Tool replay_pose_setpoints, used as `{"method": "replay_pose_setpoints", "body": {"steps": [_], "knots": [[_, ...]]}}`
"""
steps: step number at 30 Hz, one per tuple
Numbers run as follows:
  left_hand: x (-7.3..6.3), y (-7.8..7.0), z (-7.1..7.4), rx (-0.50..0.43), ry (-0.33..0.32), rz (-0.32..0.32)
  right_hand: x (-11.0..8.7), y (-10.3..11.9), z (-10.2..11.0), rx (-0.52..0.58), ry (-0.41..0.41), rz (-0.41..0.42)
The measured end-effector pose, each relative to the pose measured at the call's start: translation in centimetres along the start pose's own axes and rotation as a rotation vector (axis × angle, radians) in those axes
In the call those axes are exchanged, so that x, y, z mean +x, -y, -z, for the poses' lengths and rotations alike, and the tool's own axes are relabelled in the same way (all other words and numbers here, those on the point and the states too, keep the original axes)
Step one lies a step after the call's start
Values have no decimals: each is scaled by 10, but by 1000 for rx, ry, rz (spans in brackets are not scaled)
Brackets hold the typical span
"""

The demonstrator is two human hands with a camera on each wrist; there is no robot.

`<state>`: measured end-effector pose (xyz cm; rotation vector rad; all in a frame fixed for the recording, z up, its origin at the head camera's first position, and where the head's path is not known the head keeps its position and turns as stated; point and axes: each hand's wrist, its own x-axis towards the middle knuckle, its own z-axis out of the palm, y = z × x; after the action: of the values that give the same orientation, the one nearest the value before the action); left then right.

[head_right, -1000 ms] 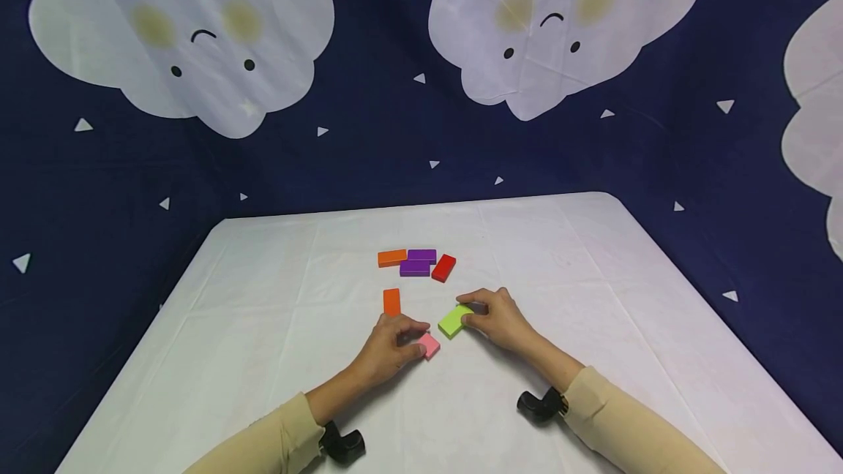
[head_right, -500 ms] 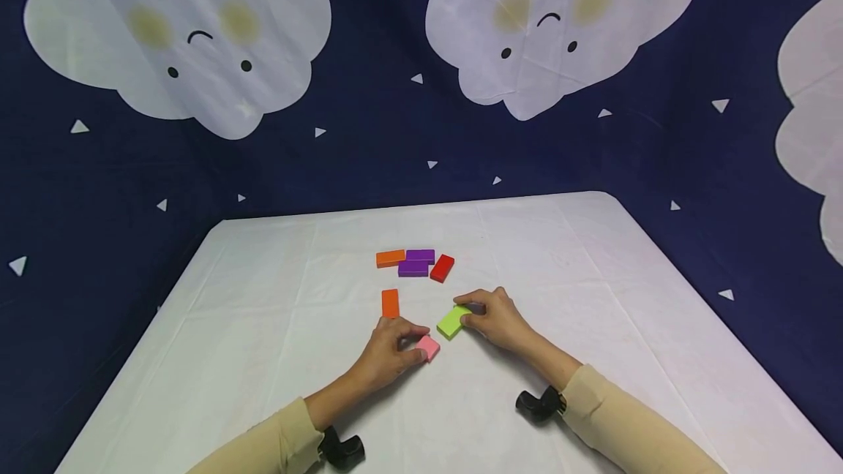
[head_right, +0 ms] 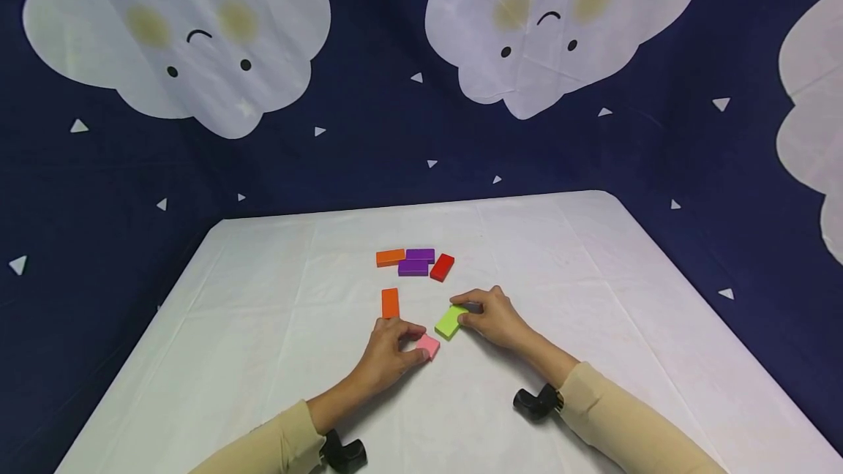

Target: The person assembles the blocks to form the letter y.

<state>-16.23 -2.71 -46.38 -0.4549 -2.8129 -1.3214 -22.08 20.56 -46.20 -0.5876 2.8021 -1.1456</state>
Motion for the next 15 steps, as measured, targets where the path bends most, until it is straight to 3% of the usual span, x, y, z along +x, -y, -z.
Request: {"method": "replay_pose_setpoints", "body": {"steps": [15], "knots": [[-1, -1, -3, 34, -46, -31, 2, 4, -2, 18, 20, -29]]}}
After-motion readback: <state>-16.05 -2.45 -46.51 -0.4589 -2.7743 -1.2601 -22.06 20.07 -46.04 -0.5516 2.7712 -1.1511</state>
